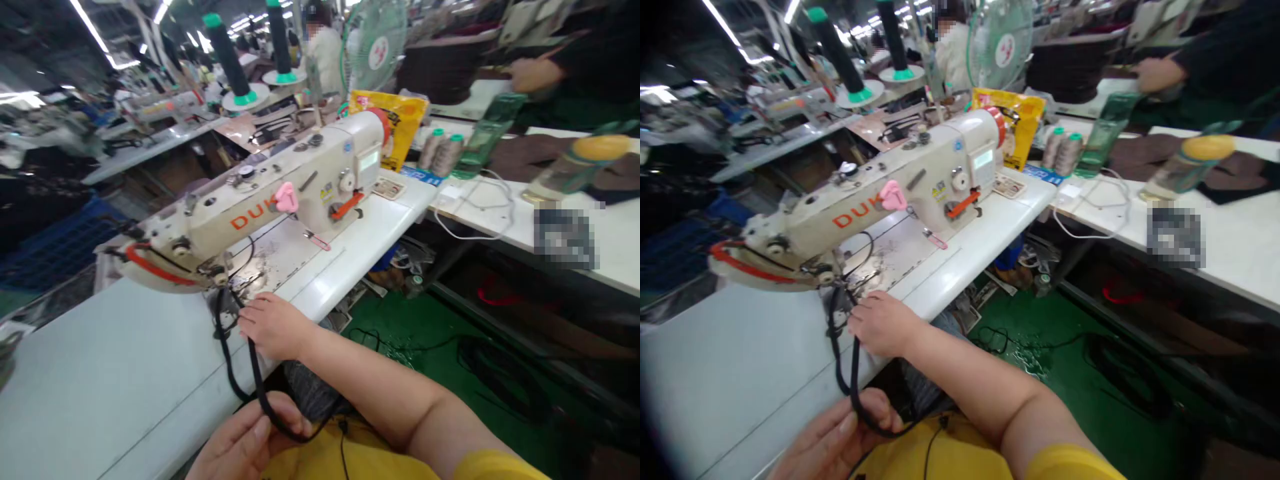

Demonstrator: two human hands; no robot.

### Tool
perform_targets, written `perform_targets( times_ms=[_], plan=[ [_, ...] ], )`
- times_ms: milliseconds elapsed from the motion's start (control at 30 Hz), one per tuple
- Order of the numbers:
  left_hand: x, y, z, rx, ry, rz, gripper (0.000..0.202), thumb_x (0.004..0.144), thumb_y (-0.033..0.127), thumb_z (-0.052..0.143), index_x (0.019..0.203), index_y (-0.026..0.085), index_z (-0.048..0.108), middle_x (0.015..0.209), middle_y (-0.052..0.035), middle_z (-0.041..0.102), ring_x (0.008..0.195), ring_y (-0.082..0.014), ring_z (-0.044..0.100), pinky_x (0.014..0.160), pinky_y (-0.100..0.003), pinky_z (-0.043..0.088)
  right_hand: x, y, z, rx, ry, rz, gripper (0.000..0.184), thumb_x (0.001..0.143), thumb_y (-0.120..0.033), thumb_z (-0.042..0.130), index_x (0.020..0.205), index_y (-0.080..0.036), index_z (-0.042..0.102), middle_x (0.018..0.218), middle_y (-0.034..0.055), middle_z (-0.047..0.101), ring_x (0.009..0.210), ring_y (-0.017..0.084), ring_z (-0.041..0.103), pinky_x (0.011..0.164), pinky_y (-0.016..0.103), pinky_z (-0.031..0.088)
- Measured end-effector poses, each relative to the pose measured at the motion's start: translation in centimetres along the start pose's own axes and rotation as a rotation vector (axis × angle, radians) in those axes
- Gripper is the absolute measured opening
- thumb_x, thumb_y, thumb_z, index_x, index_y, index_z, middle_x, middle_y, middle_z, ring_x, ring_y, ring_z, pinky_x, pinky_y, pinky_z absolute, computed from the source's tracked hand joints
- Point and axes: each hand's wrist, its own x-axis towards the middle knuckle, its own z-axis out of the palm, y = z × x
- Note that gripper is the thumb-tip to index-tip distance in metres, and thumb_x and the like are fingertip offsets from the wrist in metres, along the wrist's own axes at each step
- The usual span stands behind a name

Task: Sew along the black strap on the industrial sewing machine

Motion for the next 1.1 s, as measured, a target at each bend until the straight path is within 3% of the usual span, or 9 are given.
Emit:
perform_targets(
  times_ms=[233,400,567,700,800,933,1100],
  plan=[
    [-0.5,2.7,0.8,0.311,-0.190,0.154,0.046,0.102,0.057,0.060,0.112,0.018,0.082,0.109,-0.0134,0.073,0.106,-0.0268,0.065,0.098,-0.036,0.047,0.2,0.0,-0.5,0.055,0.047,0.007,0.016,0.105,-0.024,0.059,0.114,-0.015,0.069,0.122,0.0133,0.073,0.120,0.026,0.063,0.112,0.045,0.044],
    [-0.9,4.3,1.5,0.235,-0.246,0.119,0.041,0.100,0.054,0.067,0.114,0.019,0.082,0.113,-0.0121,0.075,0.109,-0.0257,0.068,0.098,-0.032,0.046,0.3,-0.1,-0.4,0.056,0.069,0.017,0.020,0.105,-0.023,0.058,0.119,-0.015,0.070,0.126,0.0129,0.073,0.121,0.026,0.064,0.115,0.046,0.046],
    [0.6,2.1,0.6,0.146,-0.188,0.225,0.047,0.098,0.057,0.068,0.110,0.013,0.081,0.111,-0.0155,0.076,0.110,-0.0285,0.069,0.102,-0.039,0.048,0.5,-0.3,-0.6,0.070,0.069,0.033,0.020,0.103,-0.021,0.059,0.118,-0.016,0.072,0.127,0.0134,0.073,0.120,0.027,0.067,0.113,0.049,0.049],
    [2.5,-0.9,-0.3,-0.166,-0.140,0.252,0.040,0.095,0.050,0.075,0.112,0.014,0.077,0.105,-0.0143,0.075,0.103,-0.0269,0.073,0.096,-0.040,0.052,0.7,-0.3,-0.9,0.082,0.068,0.037,0.021,0.106,-0.020,0.055,0.118,-0.016,0.072,0.127,0.0136,0.074,0.119,0.027,0.067,0.113,0.050,0.049],
    [3.2,-1.9,-0.4,-0.343,-0.087,0.273,0.036,0.091,0.042,0.080,0.114,0.015,0.075,0.101,-0.0114,0.072,0.100,-0.0247,0.074,0.093,-0.038,0.054,0.8,-0.3,-1.0,0.069,0.055,0.028,0.022,0.107,-0.020,0.054,0.118,-0.016,0.072,0.127,0.0137,0.074,0.119,0.027,0.067,0.114,0.050,0.049],
    [2.9,-1.7,-0.2,-0.302,-0.092,0.252,0.039,0.093,0.046,0.078,0.109,0.011,0.078,0.105,-0.0156,0.074,0.103,-0.0246,0.072,0.098,-0.038,0.054,0.8,-0.3,-0.9,0.039,0.055,0.011,0.021,0.106,-0.023,0.058,0.119,-0.016,0.072,0.128,0.0132,0.073,0.119,0.028,0.067,0.113,0.050,0.050],
    [1.4,0.0,-0.1,-0.019,-0.146,0.261,0.052,0.097,0.060,0.067,0.112,0.013,0.081,0.114,-0.0163,0.072,0.112,-0.0298,0.069,0.104,-0.042,0.053,0.8,-0.2,-0.8,0.028,0.043,-0.004,0.024,0.107,-0.022,0.055,0.123,-0.014,0.071,0.132,0.0133,0.072,0.120,0.027,0.066,0.113,0.049,0.049]
  ],
)
